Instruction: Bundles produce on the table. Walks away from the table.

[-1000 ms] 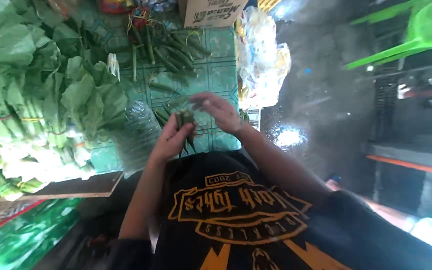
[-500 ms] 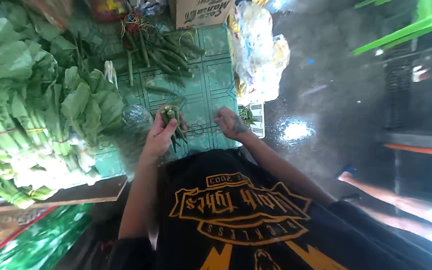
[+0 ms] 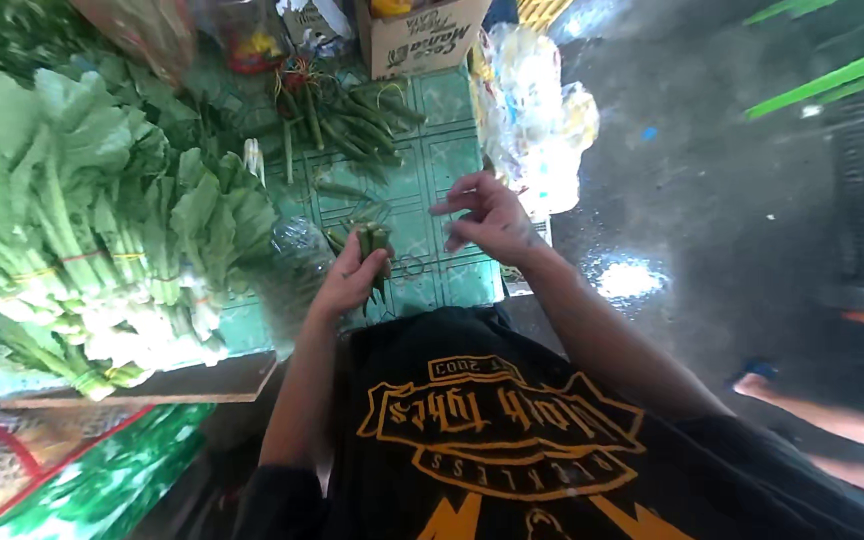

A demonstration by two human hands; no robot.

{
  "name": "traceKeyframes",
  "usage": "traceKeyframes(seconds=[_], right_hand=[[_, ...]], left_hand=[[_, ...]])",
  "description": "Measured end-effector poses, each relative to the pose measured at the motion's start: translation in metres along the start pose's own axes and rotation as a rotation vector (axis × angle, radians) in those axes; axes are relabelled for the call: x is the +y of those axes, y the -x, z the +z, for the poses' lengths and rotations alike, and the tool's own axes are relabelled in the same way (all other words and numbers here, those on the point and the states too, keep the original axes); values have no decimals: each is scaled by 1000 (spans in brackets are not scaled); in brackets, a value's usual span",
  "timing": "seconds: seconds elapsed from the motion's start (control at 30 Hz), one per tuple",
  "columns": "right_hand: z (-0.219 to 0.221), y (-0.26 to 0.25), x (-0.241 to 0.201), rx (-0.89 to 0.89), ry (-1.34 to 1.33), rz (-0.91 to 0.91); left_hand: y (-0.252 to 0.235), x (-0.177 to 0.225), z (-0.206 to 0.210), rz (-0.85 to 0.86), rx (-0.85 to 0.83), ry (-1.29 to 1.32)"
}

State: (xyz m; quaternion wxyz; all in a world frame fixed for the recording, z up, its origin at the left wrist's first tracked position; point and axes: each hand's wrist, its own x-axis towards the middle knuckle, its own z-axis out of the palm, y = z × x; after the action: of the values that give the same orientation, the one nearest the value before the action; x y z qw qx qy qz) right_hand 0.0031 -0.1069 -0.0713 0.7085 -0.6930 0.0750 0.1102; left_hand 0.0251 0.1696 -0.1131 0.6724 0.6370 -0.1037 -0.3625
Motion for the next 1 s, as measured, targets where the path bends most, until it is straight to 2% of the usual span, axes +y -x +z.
traceKeyframes(seconds=[0.1, 0.2, 0.27, 0.33, 0.37, 0.43, 0.53, 0.6, 0.63, 0.7, 0.73, 0.83, 0.93, 1.0], right_hand=[[10, -10, -10, -153, 344, -142], [27, -24, -32, -380, 633, -274], [43, -28, -51, -494, 868, -194], [45, -32, -53, -564, 973, -102], [39, -31, -48, -568, 914, -76], [19, -21, -26, -537, 606, -69], [-4, 6, 14, -548, -263, -75], [9, 21, 30, -399, -783, -54], [19, 26, 36, -285, -903, -35], [30, 27, 42, -156, -934, -16], [29, 24, 39, -140, -858, -14], [17, 19, 12, -152, -412, -87], [-4, 18, -4, -157, 48, -326], [-9, 20, -6, -120, 187, -405]], left_hand=[[-6, 6, 6, 28, -65, -135], [-6, 18, 17, 70, -165, -443], [-7, 27, 26, 82, -204, -578], [-7, 30, 27, 88, -174, -561], [-5, 29, 25, 86, -125, -477], [-1, 24, 24, 34, 6, -175], [5, 12, 31, 22, 148, 371], [3, 8, 43, 97, 177, 561], [0, 7, 52, 128, 197, 559], [-9, 7, 67, 205, 234, 363], [-13, 10, 73, 245, 246, 214], [-14, 25, 84, 252, 289, -264], [-14, 44, 93, 149, 313, -720], [-13, 55, 103, 146, 305, -951]])
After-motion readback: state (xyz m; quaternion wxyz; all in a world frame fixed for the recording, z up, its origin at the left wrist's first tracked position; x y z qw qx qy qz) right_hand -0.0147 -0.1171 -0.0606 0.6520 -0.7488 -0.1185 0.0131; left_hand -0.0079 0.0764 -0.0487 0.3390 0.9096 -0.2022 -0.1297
